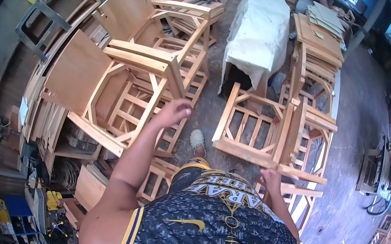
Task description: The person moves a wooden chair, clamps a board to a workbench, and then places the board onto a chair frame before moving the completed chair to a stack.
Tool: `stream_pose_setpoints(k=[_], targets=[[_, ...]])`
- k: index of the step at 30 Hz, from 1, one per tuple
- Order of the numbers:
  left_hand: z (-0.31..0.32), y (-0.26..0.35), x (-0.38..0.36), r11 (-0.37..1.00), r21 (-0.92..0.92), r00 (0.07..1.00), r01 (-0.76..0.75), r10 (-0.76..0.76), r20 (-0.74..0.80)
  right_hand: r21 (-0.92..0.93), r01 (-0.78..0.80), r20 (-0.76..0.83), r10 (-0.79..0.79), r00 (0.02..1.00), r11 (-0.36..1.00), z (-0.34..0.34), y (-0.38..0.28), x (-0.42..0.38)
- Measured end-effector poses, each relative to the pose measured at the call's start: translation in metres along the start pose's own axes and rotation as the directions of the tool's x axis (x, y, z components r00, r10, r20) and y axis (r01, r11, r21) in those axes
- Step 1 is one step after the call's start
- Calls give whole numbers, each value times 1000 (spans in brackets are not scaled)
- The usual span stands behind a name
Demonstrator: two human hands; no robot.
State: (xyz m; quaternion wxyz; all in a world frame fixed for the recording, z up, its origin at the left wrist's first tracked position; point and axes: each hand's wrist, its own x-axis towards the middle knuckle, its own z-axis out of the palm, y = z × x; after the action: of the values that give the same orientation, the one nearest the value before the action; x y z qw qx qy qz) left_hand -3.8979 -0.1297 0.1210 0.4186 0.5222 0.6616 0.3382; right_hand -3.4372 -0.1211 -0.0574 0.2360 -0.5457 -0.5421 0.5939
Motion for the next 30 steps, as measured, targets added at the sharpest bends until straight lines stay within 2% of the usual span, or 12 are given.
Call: stream_pose_setpoints(k=[5, 7, 9, 11, 12, 13, 15, 17, 21, 24, 28, 30], targets=[[-144, -17, 147, 817, 559, 911, -145, 330, -246, -98, -42, -196, 22, 980, 994, 49, -27, 54], [-204, -26, 192, 724, 684, 936, -94, 299, -187, -206, -49, -255, -6, 967, 977, 78, -29, 86], [-245, -55, 225, 710, 704, 940, -12, 249, -235, -309, -69, -302, -29, 953, 948, 110, -25, 109], [-276, -94, 246, 601, 799, 962, -29, 233, -141, -571, 29, -248, -207, 946, 820, 141, -28, 128], [-283, -89, 248, 610, 793, 992, 13, 93, -87, -424, -231, -206, 155, 966, 876, 149, -38, 131], [-285, -94, 250, 603, 795, 991, 66, 51, -121, -425, -234, -208, 157, 966, 874, 155, -44, 137], [-289, -95, 252, 553, 832, 998, 49, -64, -17, -726, -324, -124, 347, 930, 607, 160, -44, 144], [-290, -94, 250, 490, 871, 996, 21, -84, 23, -759, -358, -136, 405, 904, 544, 161, -28, 151], [-288, -85, 243, 521, 853, 999, 17, -33, 1, -807, -407, -144, 526, 838, 427, 158, -33, 160], [-289, -88, 244, 520, 854, 1000, 5, 8, -10, -843, -351, -147, 453, 879, 408, 157, -25, 161], [-287, -97, 244, 543, 840, 998, 8, 46, -40, -856, -347, -132, 488, 863, 383, 156, -35, 162], [-286, -97, 243, 555, 831, 996, 17, 67, -64, -792, -446, -104, 627, 772, 418, 152, -26, 171]])
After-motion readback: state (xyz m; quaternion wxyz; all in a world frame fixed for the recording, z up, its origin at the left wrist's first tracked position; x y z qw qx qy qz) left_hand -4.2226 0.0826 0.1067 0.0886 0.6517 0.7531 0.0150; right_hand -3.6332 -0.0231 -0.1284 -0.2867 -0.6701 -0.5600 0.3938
